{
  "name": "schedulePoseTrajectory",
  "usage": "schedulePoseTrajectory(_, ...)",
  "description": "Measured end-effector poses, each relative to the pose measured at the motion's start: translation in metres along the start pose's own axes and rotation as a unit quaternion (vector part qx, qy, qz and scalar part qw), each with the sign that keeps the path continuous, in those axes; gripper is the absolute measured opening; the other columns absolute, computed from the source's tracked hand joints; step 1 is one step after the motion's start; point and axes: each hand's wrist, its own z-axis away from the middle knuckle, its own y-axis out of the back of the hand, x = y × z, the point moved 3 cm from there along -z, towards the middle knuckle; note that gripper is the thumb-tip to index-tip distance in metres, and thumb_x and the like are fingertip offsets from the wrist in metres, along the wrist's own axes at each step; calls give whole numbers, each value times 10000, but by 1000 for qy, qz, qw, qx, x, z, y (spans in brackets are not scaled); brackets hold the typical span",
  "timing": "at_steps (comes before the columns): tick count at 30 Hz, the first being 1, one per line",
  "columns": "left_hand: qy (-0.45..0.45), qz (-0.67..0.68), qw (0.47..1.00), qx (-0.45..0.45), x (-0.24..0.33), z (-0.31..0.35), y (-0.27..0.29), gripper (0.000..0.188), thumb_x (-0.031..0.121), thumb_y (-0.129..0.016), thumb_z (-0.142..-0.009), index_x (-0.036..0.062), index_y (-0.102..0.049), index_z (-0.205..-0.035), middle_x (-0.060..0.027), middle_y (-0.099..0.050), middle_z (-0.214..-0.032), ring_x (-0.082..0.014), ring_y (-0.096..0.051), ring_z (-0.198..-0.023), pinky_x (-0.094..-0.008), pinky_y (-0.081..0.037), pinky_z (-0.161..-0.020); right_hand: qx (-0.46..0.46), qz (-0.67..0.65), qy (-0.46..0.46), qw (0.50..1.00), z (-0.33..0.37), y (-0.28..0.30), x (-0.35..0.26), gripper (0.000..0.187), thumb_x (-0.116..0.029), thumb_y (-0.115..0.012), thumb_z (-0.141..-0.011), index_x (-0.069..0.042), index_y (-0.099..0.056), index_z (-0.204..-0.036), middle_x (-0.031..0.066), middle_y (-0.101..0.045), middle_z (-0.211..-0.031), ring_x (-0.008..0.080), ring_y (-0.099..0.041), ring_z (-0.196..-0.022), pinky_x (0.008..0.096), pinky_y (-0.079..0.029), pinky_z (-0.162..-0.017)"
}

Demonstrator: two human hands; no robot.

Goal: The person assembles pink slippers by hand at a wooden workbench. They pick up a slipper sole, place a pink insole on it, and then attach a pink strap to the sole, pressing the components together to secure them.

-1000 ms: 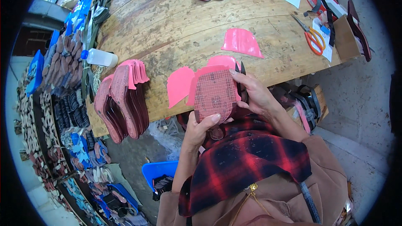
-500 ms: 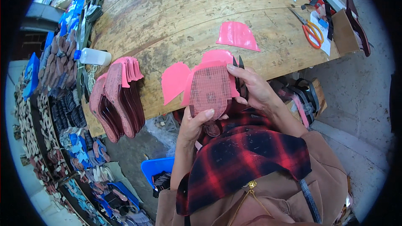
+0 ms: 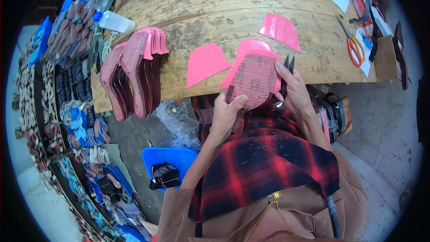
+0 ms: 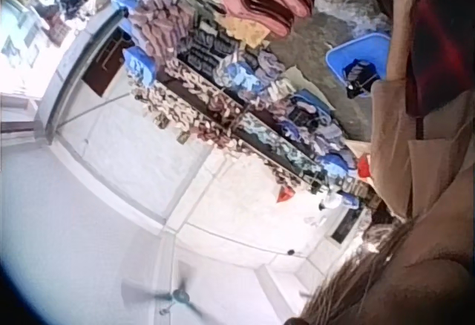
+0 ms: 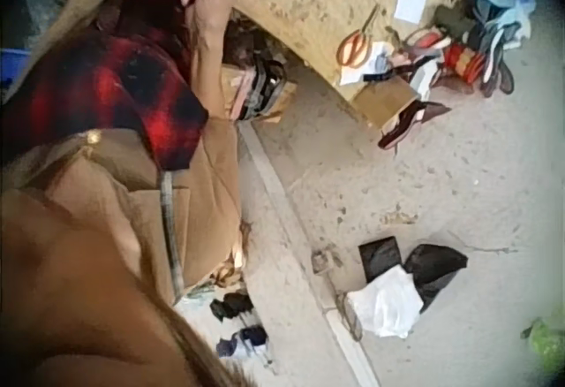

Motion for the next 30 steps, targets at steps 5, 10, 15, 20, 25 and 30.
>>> schedulePoseTrajectory(5,-4,1,1000,2,4,11,-10,358,156,-682,-894,-39,-608,-1185,-82,-673,-1080,-126,-615,-968,-289,-486,-895,-12,1,25,1000,0,3,5,160,-240,-560,-981,-92,-611,-951,-42,-595,-725,39,-508,-506,206,-339,-362)
schedulePoseTrajectory(10,-161,-244,954,68,2,19,-11,635,285,-762,-809,-38,-487,-1281,-197,-644,-1139,-280,-635,-1050,-363,-488,-921,45,15,30,998,2,-5,4,207,-244,-543,-993,-58,-607,-927,-10,-594,-689,71,-501,-479,223,-361,-374)
schedulePoseTrajectory(15,-221,-486,833,145,5,35,15,814,383,-833,-691,11,-453,-1307,-211,-608,-1160,-383,-637,-1022,-436,-514,-858,-6,-25,21,999,-6,3,12,240,-257,-508,-1009,-32,-591,-999,38,-626,-758,105,-558,-555,255,-454,-471)
schedulePoseTrajectory(20,-353,-452,744,342,132,45,65,581,242,-800,-727,-10,-551,-1188,-168,-645,-1039,-254,-631,-941,-375,-492,-842,-32,12,54,998,-9,11,-6,362,-269,-444,-1033,35,-586,-1168,73,-666,-864,96,-536,-575,230,-396,-471)
schedulePoseTrajectory(25,-319,-488,702,410,234,49,169,537,298,-783,-754,-7,-613,-1162,-109,-683,-1053,-185,-628,-928,-318,-473,-860,-32,-57,54,996,-9,54,-7,307,-249,-477,-1019,20,-598,-1105,52,-622,-789,78,-483,-526,198,-335,-435)
schedulePoseTrajectory(30,-172,-473,810,302,204,33,298,520,223,-808,-722,12,-627,-1161,-94,-692,-1054,-177,-647,-924,-312,-490,-866,-16,-89,-37,995,-6,65,18,288,-248,-484,-1015,5,-596,-1095,28,-583,-773,81,-450,-511,214,-320,-432)
